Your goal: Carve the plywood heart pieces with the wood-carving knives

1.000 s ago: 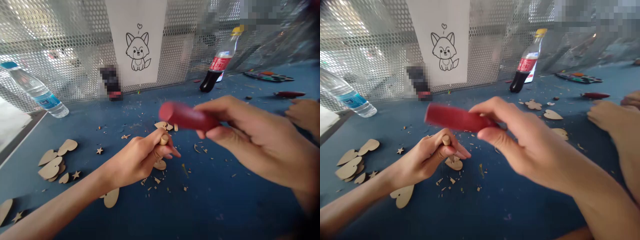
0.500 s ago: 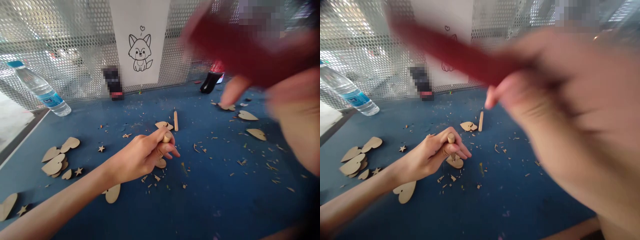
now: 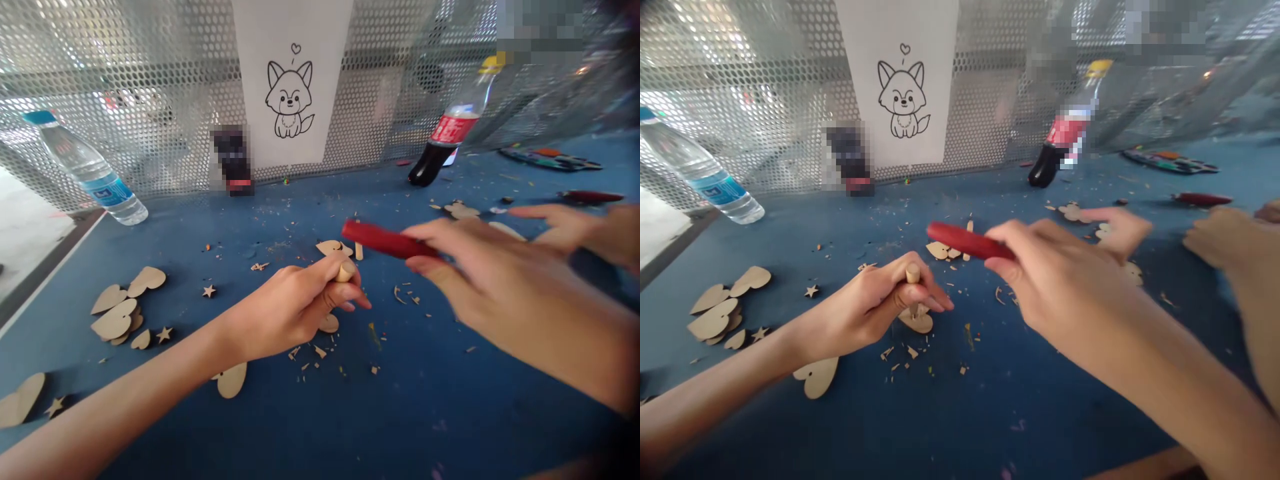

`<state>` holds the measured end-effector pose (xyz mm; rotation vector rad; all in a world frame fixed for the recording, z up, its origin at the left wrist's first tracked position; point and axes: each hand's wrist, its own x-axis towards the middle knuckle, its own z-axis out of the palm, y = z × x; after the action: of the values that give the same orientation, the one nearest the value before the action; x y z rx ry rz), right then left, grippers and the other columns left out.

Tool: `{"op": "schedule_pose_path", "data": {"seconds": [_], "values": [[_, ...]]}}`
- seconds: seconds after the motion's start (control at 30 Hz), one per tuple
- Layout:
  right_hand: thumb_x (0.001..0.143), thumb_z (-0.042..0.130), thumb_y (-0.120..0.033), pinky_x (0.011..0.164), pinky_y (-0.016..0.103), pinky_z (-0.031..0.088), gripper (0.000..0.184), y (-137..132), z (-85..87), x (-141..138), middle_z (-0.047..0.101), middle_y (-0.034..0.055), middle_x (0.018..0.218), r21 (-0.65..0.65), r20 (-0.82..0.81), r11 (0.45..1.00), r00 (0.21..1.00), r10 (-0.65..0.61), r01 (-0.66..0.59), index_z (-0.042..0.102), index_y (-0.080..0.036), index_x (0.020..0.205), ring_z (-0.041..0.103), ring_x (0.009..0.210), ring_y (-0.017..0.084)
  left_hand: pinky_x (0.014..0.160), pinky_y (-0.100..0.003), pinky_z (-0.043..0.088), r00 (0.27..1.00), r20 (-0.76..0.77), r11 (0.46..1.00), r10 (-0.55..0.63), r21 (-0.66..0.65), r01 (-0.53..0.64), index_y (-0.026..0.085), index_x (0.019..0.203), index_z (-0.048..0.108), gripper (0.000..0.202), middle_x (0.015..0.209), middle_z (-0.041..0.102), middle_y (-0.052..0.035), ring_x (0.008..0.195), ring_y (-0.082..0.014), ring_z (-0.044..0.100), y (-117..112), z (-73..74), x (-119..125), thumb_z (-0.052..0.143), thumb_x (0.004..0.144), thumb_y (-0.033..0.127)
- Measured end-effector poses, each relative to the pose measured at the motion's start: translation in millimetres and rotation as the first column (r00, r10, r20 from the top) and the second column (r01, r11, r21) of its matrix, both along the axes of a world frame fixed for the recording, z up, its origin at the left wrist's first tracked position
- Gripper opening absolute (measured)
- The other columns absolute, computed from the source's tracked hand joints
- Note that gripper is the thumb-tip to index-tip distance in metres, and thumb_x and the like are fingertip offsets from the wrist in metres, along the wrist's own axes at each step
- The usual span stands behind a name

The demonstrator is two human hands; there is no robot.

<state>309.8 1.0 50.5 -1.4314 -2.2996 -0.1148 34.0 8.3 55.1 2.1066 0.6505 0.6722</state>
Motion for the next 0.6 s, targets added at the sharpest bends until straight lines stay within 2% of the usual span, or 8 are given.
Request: {"op": "schedule_pose_path", "data": {"seconds": [0.1, 0.17, 0.23, 0.27, 0.3, 0.37, 0.5, 0.6], "values": [[0.098, 0.044, -0.028, 0.092, 0.059, 0.037, 0.021, -2, -12.5, -20, 0.071, 0.0099, 0.087, -0.005, 0.214, 1.0, 0.977, -0.016, 0.017, 0.064, -0.022, 0.104, 0.068, 0.087, 0.033, 0.081, -0.03, 0.052, 0.997, -0.057, 0.993, 0.056, 0.107, -0.05, 0.019, 0.099, 0.047, 0.021, 0.102, 0.066, -0.0048, 0.091, -0.0165, 0.068, -2, -0.4, 0, 0.033, 0.108, 0.032], [0.098, 0.047, -0.028, 0.099, 0.062, 0.031, 0.019, -5, -14.5, -28, 0.072, 0.0085, 0.099, 0.002, 0.209, 0.999, 0.977, 0.046, -0.048, 0.062, -0.025, 0.11, 0.065, 0.102, 0.034, 0.086, -0.033, 0.049, 0.995, -0.077, 0.974, 0.07, 0.222, -0.052, 0.019, 0.097, 0.05, 0.023, 0.098, 0.065, -0.0052, 0.094, -0.0189, 0.065, -1, -1.3, 1, 0.034, 0.108, 0.031], [0.096, 0.054, -0.032, 0.101, 0.059, 0.032, 0.028, -11, -7.4, -36, 0.069, 0.01, 0.114, 0.039, 0.057, 0.995, 0.994, 0.095, -0.097, 0.056, -0.026, 0.123, 0.062, 0.108, 0.034, 0.093, -0.036, 0.046, 0.994, -0.089, 0.951, 0.056, 0.309, -0.026, 0.018, 0.097, 0.054, 0.024, 0.099, 0.066, -0.0067, 0.099, -0.0206, 0.063, 2, -1.4, 1, 0.036, 0.107, 0.031], [0.095, 0.056, -0.034, 0.098, 0.053, 0.038, 0.037, -15, -1.6, -41, 0.068, 0.01, 0.113, 0.044, -0.076, 0.992, 0.99, 0.121, -0.118, 0.052, -0.026, 0.13, 0.063, 0.103, 0.031, 0.095, -0.037, 0.044, 0.994, -0.099, 0.942, 0.045, 0.335, -0.009, 0.018, 0.098, 0.055, 0.024, 0.101, 0.067, -0.0075, 0.1, -0.021, 0.063, 4, -0.9, 0, 0.037, 0.107, 0.032], [0.093, 0.059, -0.037, 0.089, 0.046, 0.045, 0.044, -18, 4.5, -47, 0.067, 0.0085, 0.105, 0.053, -0.247, 0.989, 0.958, 0.144, -0.135, 0.048, -0.027, 0.135, 0.063, 0.093, 0.028, 0.097, -0.037, 0.043, 0.993, -0.113, 0.935, 0.028, 0.355, 0.014, 0.018, 0.101, 0.057, 0.024, 0.103, 0.068, -0.0082, 0.101, -0.0211, 0.063, 7, 0.1, -2, 0.039, 0.107, 0.033], [0.093, 0.061, -0.042, 0.07, 0.036, 0.049, 0.05, -22, 14.3, -62, 0.064, 0.0031, 0.089, -0.085, -0.415, 0.968, 0.892, 0.18, -0.235, 0.045, -0.027, 0.137, 0.06, 0.074, 0.021, 0.103, -0.039, 0.04, 0.983, -0.181, 0.913, -0.021, 0.397, 0.092, 0.017, 0.106, 0.059, 0.022, 0.109, 0.069, -0.009, 0.108, -0.0216, 0.062, 13, 3.1, -8, 0.042, 0.106, 0.032], [0.099, 0.055, -0.037, 0.054, 0.025, 0.041, 0.018, -17, 15.9, -84, 0.056, -0.0044, 0.069, -0.183, -0.498, 0.907, 0.831, 0.248, -0.38, 0.059, -0.024, 0.11, 0.049, 0.055, 0.011, 0.114, -0.048, 0.027, 0.894, -0.448, 0.877, -0.015, 0.423, 0.227, 0.021, 0.11, 0.063, 0.016, 0.118, 0.069, -0.0061, 0.118, -0.0244, 0.058, 24, 7.4, -24, 0.055, 0.1, 0.031], [0.102, 0.049, -0.03, 0.048, 0.023, 0.035, 0.016, -8, 10.7, -87, 0.048, -0.0072, 0.059, -0.213, -0.501, 0.889, 0.826, 0.258, -0.406, 0.059, -0.021, 0.093, 0.039, 0.046, 0.007, 0.107, -0.047, 0.035, 0.825, -0.565, 0.898, -0.02, 0.352, 0.263, 0.021, 0.113, 0.066, 0.023, 0.118, 0.069, -0.0065, 0.115, -0.0272, 0.059, 31, 3.2, -32, 0.067, 0.093, 0.033]]}}
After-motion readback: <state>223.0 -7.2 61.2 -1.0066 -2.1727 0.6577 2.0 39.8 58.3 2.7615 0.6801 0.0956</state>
